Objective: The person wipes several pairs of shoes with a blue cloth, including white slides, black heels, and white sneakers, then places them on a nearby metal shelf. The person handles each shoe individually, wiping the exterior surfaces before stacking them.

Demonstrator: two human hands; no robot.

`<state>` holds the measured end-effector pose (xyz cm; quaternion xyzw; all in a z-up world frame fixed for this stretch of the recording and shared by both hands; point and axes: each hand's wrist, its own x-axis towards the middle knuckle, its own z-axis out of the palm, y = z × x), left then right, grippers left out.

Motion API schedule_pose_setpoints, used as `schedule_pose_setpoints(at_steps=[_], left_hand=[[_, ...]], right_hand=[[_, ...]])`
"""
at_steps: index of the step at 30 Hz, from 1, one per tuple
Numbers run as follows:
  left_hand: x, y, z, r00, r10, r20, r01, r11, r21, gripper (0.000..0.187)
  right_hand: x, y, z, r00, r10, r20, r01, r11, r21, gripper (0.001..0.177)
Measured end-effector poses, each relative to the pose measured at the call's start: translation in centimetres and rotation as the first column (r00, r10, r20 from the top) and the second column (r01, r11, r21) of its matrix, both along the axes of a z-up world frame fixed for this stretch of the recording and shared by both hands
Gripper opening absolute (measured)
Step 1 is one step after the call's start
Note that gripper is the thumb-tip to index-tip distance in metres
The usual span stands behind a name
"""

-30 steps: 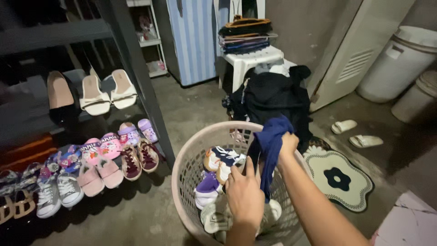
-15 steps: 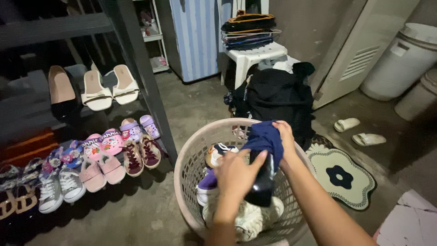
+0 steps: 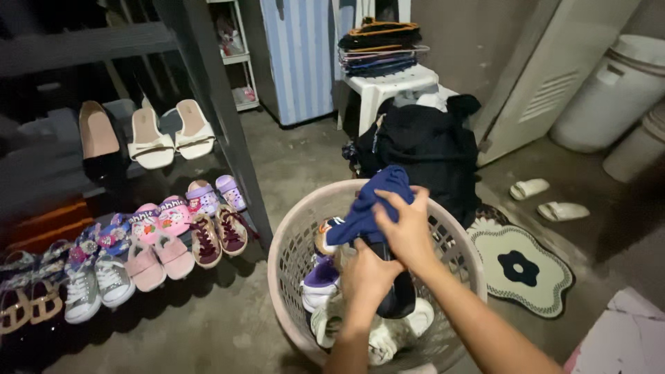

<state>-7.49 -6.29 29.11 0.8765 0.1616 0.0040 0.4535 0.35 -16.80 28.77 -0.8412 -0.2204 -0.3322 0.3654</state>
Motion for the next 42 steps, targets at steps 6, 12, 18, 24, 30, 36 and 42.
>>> schedule_pose_setpoints(at_steps=[6, 12, 18, 24, 30, 36, 42], left_hand=[[-1.0, 1.0, 0.6, 0.974, -0.128, 0.189, 0.171, 0.957, -0.236, 0.096], [-0.1, 1.6, -1.5, 0.963, -0.203, 0.178, 0.27, 0.75, -0.604, 0.074], [3.4, 0.6, -7.6, 0.998, -0.022, 0.057, 0.05, 0.842, -0.538, 0.078], [3.3, -0.8, -8.7, 0.995, -0.078, 0.067, 0.089, 0.979, -0.184, 0.072], [1.9, 1.4, -6.7, 0.918, 0.259, 0.3, 0.011, 0.74, -0.673, 0.045], [5.4, 4.6, -12.7, 0.964, 0.233, 0.126, 0.027, 0.387, -0.922, 0.062], [6.2, 0.2, -16.4, 0.709, 0.169, 0.684, 0.032, 0.962, -0.271, 0.058]], right_hand=[[4.4, -2.6, 2.4, 0.953, -0.12, -0.277, 0.195, 0.944, 0.265, 0.04], [7.1, -7.8, 4.9, 0.583, 0.649, -0.489, 0.177, 0.486, 0.856, 0.042], [-0.7, -3.3, 2.5, 0.745, 0.454, -0.488, -0.112, 0.807, 0.58, 0.044], [0.5, 0.1, 2.9, 0.975, 0.203, -0.087, -0.216, 0.962, -0.168, 0.044], [-5.0, -0.6, 2.1, 0.936, 0.332, -0.12, -0.353, 0.87, -0.344, 0.047], [-12.0, -1.8, 0.6, 0.953, 0.279, -0.12, -0.297, 0.77, -0.564, 0.05], [-6.1, 1.2, 3.3, 0.907, 0.157, -0.392, -0.293, 0.902, -0.318, 0.062]])
